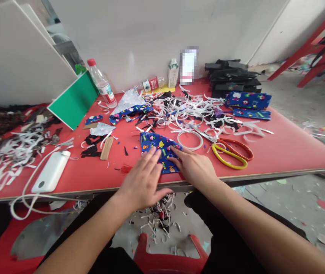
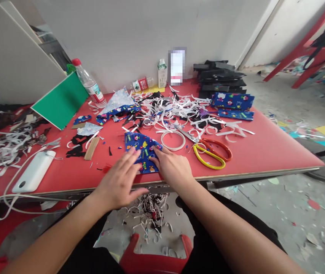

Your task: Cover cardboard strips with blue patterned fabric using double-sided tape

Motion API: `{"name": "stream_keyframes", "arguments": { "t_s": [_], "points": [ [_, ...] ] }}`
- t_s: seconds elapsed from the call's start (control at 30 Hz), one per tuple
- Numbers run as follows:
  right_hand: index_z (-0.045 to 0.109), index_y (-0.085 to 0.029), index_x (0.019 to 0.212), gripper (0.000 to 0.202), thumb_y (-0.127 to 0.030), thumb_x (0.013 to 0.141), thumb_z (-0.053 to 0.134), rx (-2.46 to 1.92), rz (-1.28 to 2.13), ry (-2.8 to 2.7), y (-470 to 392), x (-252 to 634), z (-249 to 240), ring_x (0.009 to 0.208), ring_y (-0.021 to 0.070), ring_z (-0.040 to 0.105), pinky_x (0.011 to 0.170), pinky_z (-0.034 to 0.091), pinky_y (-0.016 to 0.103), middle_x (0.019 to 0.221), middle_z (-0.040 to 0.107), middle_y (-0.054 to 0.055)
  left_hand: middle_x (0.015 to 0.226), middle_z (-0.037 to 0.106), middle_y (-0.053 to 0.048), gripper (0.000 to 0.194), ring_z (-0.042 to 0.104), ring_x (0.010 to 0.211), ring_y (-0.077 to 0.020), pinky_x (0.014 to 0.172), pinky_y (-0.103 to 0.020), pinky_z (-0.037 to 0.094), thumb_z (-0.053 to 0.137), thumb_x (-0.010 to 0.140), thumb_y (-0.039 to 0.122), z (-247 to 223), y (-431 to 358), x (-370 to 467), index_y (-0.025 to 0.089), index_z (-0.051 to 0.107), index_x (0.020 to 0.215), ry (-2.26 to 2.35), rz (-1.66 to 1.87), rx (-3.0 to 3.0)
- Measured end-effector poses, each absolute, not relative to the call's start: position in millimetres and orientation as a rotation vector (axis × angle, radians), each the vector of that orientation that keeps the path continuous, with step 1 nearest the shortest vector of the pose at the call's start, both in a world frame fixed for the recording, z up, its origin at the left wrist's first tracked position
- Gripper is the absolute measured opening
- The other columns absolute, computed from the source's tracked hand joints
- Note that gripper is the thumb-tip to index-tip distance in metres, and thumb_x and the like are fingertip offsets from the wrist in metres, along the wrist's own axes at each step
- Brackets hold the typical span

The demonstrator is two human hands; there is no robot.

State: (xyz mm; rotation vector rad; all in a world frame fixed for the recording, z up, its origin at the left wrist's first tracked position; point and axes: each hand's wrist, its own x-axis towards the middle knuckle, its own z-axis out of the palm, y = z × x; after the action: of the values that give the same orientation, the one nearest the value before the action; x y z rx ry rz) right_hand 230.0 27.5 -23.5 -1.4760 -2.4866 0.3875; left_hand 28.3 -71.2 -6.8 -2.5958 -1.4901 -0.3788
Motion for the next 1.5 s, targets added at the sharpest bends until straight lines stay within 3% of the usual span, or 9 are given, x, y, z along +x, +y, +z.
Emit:
{"name": "stream_keyframes", "arguments": {
  "t_s": [0.13, 0.43, 0.67, 0.8, 0.93, 1.07, 1.17, 1.3, 1.5],
  "points": [
    [0.067, -0.025, 0.146, 0.045, -0.04, 0.105, 0.055, -1.458, 0.409, -2.477, 30, 232, -23, 0.103, 0.036, 0.079, 0.074, 0.062, 0.043, 0.14, 0.072, 0.014, 0.171, 0.028, -0.031, 0.113, 0.023, 0.162, -0.0429, 0.129, -0.056, 0.029, 0.057, 0.091, 0.079, -24, -67, 54, -0.004, 0.032, 0.162, -1.566, -0.14, -2.631],
    [0.07, -0.025, 0.142, 0.041, -0.026, 0.104, 0.053, -1.366, 0.457, -2.397, 42, 253, -21, 0.104, 0.0309, 0.079, 0.084, 0.063, 0.042, 0.127, 0.079, 0.011, 0.178, 0.009, -0.023, 0.11, 0.007, 0.165, -0.0424, 0.132, -0.057, 0.014, 0.058, 0.091, 0.078, -24, -68, 51, 0.017, 0.017, 0.172, -1.648, -0.006, -2.664],
    [0.061, -0.017, 0.15, 0.048, -0.036, 0.106, 0.053, -1.12, 0.222, -2.39, 24, 280, -13, 0.128, 0.0322, 0.068, 0.108, 0.057, 0.052, 0.145, 0.068, 0.017, 0.176, 0.02, -0.024, 0.107, 0.017, 0.163, -0.0435, 0.129, -0.059, 0.024, 0.074, 0.087, 0.064, -25, -66, 53, 0.016, 0.026, 0.17, -1.603, -0.066, -2.631],
    [0.055, -0.001, 0.151, 0.066, -0.036, 0.097, 0.07, -0.754, 0.104, -2.699, 2, 277, -29, 0.148, 0.0382, 0.052, 0.119, 0.048, 0.056, 0.16, 0.049, 0.027, 0.17, 0.033, -0.029, 0.104, 0.031, 0.158, -0.0453, 0.125, -0.059, 0.035, 0.073, 0.089, 0.06, -28, -67, 53, -0.001, 0.034, 0.163, -1.543, -0.163, -2.584],
    [0.061, -0.005, 0.146, 0.043, -0.012, 0.103, 0.054, -0.546, 0.082, -2.662, -2, 288, -36, 0.134, 0.031, 0.065, 0.112, 0.054, 0.05, 0.15, 0.064, 0.02, 0.149, 0.062, -0.028, 0.055, 0.062, 0.138, -0.0402, 0.111, -0.054, 0.054, 0.064, 0.1, 0.03, -30, -72, 45, -0.004, 0.058, 0.144, -1.358, -0.381, -2.555],
    [0.071, -0.016, 0.132, 0.033, -0.013, 0.105, 0.053, -0.387, 0.403, -2.424, 3, 294, -26, 0.111, 0.0249, 0.073, 0.101, 0.057, 0.047, 0.126, 0.079, 0.011, 0.124, 0.079, -0.019, 0.032, 0.077, 0.114, -0.0323, 0.097, -0.046, 0.063, 0.054, 0.099, 0.003, -10, -84, 37, 0.005, 0.07, 0.126, -1.207, -0.657, -2.665],
    [0.08, -0.019, 0.11, 0.017, -0.027, 0.1, 0.068, -0.508, 0.937, -2.052, 1, 286, -10, 0.096, 0.0223, 0.075, 0.088, 0.059, 0.04, 0.107, 0.083, 0.009, 0.106, 0.084, -0.011, 0.024, 0.082, 0.09, -0.0263, 0.08, -0.038, 0.066, 0.058, 0.104, 0.02, 28, -89, 44, 0.014, 0.074, 0.12, -1.773, -0.952, -2.767],
    [0.077, -0.016, 0.08, 0.035, -0.05, 0.085, 0.083, -0.785, 1.715, -1.471, -4, 275, 10, 0.059, 0.0136, 0.064, 0.055, 0.051, 0.027, 0.072, 0.075, 0.003, 0.105, 0.082, -0.008, 0.036, 0.081, 0.089, -0.0242, 0.073, -0.032, 0.065, 0.064, 0.102, 0.043, 64, -81, 63, 0.021, 0.07, 0.13, -2.966, -1.439, -2.867],
    [0.076, -0.016, 0.08, 0.044, -0.05, 0.063, 0.098, -0.901, 1.941, -1.211, 4, 273, 9, 0.057, 0.0093, 0.06, 0.053, 0.046, 0.022, 0.072, 0.072, 0.0, 0.081, 0.077, -0.003, 0.027, 0.07, 0.066, -0.0126, 0.062, -0.021, 0.056, 0.078, 0.092, 0.044, 44, -56, 81, 0.017, 0.075, 0.094, -2.968, -2.181, -2.378]
  ]
}}
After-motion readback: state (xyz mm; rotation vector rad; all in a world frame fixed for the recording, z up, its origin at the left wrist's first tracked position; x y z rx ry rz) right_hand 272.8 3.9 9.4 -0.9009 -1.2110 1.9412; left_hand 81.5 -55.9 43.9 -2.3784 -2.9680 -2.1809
